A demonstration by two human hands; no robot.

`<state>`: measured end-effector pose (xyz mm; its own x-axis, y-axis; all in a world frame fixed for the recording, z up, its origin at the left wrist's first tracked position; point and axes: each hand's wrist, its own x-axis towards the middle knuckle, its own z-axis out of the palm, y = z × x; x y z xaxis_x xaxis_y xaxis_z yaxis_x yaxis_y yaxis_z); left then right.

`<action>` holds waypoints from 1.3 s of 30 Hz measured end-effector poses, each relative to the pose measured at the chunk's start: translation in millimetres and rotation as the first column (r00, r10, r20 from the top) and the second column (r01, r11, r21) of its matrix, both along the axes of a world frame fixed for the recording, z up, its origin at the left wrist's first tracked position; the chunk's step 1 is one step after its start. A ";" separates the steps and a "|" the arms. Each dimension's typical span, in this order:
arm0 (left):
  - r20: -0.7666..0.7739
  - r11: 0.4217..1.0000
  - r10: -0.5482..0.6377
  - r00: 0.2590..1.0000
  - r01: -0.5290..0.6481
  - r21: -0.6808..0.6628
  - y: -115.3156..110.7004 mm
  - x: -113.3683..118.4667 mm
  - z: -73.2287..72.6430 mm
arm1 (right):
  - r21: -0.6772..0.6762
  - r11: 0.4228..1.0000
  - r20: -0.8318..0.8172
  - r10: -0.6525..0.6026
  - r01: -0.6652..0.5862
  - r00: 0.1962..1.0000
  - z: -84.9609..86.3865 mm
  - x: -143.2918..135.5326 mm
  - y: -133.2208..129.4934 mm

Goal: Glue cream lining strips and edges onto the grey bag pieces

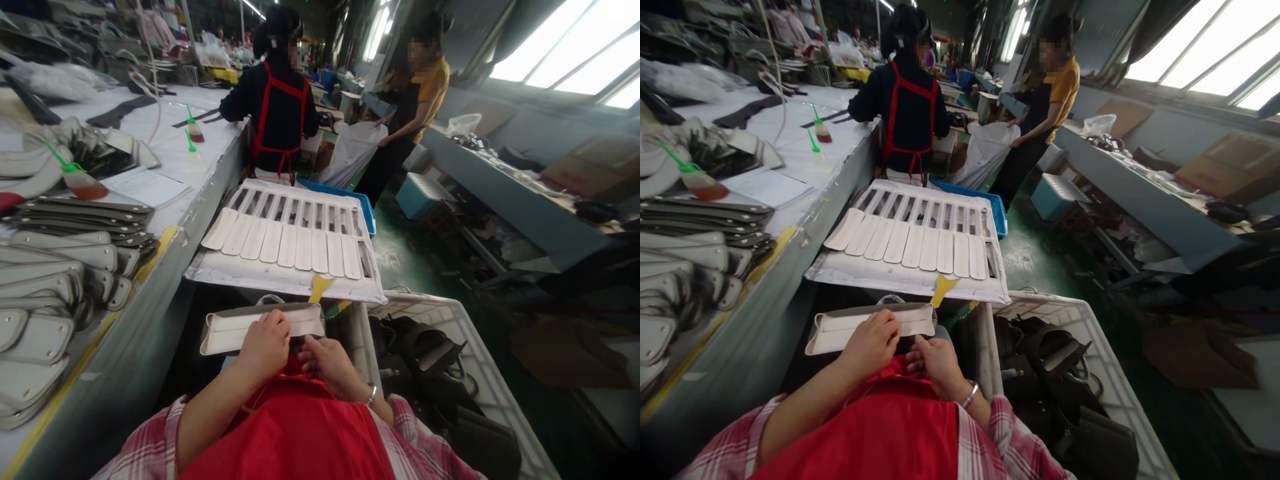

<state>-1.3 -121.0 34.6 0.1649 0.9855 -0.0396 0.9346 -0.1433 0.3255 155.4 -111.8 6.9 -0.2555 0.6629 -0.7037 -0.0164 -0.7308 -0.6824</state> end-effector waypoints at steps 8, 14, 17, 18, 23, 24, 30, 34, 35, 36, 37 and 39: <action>-0.003 0.998 -0.029 1.000 0.029 -0.054 13.1 -2.6 -1.5 | -0.120 0.991 -0.023 -0.070 0.067 0.997 2.3 -15.6 5.4; 0.142 0.998 -0.040 0.989 0.046 -0.036 20.7 -17.1 -5.1 | -0.144 0.987 -0.027 -0.072 0.068 0.997 3.6 -24.0 11.5; 0.301 0.999 0.011 0.954 0.003 -0.045 14.7 -36.9 -4.1 | -0.148 0.985 -0.001 -0.092 0.091 0.996 3.7 -26.1 11.2; 0.318 0.999 -0.002 0.948 0.015 -0.039 11.7 -43.3 -3.3 | -0.149 0.984 0.013 -0.095 0.096 0.995 3.7 -26.9 10.7; 0.228 0.995 -0.098 0.969 0.096 0.022 1.8 -56.0 -0.7 | -0.139 0.985 0.037 -0.098 0.102 0.994 6.0 -32.2 7.0; 0.209 0.996 -0.092 0.974 0.089 0.025 1.6 -54.9 -0.9 | -0.142 0.985 0.038 -0.098 0.102 0.995 6.8 -33.4 6.3; 0.149 0.999 -0.042 0.988 0.038 0.027 1.7 -46.8 -3.1 | -0.150 0.985 0.049 -0.080 0.087 0.996 9.5 -39.7 3.2; 0.141 1.000 -0.022 0.990 0.020 0.022 1.3 -45.9 -2.8 | -0.156 0.985 0.048 -0.065 0.071 0.997 8.2 -44.9 2.2; 0.142 1.000 -0.017 0.990 0.015 0.019 1.6 -45.8 -2.7 | -0.157 0.985 0.044 -0.062 0.068 0.997 8.0 -46.5 2.1; 0.144 1.000 -0.013 0.990 0.010 0.017 2.1 -45.8 -2.7 | -0.157 0.985 0.042 -0.059 0.065 0.997 8.1 -48.3 2.1; 0.147 1.000 -0.009 0.989 0.007 0.015 2.7 -45.9 -2.7 | -0.158 0.985 0.044 -0.056 0.062 0.998 8.4 -50.0 2.1; 0.153 1.000 -0.004 0.988 0.002 0.010 3.8 -46.3 -2.9 | -0.162 0.985 0.050 -0.045 0.053 0.998 9.7 -53.6 2.1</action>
<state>-47.6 -117.2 31.8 0.1711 0.9852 -0.0043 0.8737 -0.1497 0.4628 101.7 -109.7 16.6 -0.1903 0.5494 -0.8136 -0.0262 -0.8313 -0.5552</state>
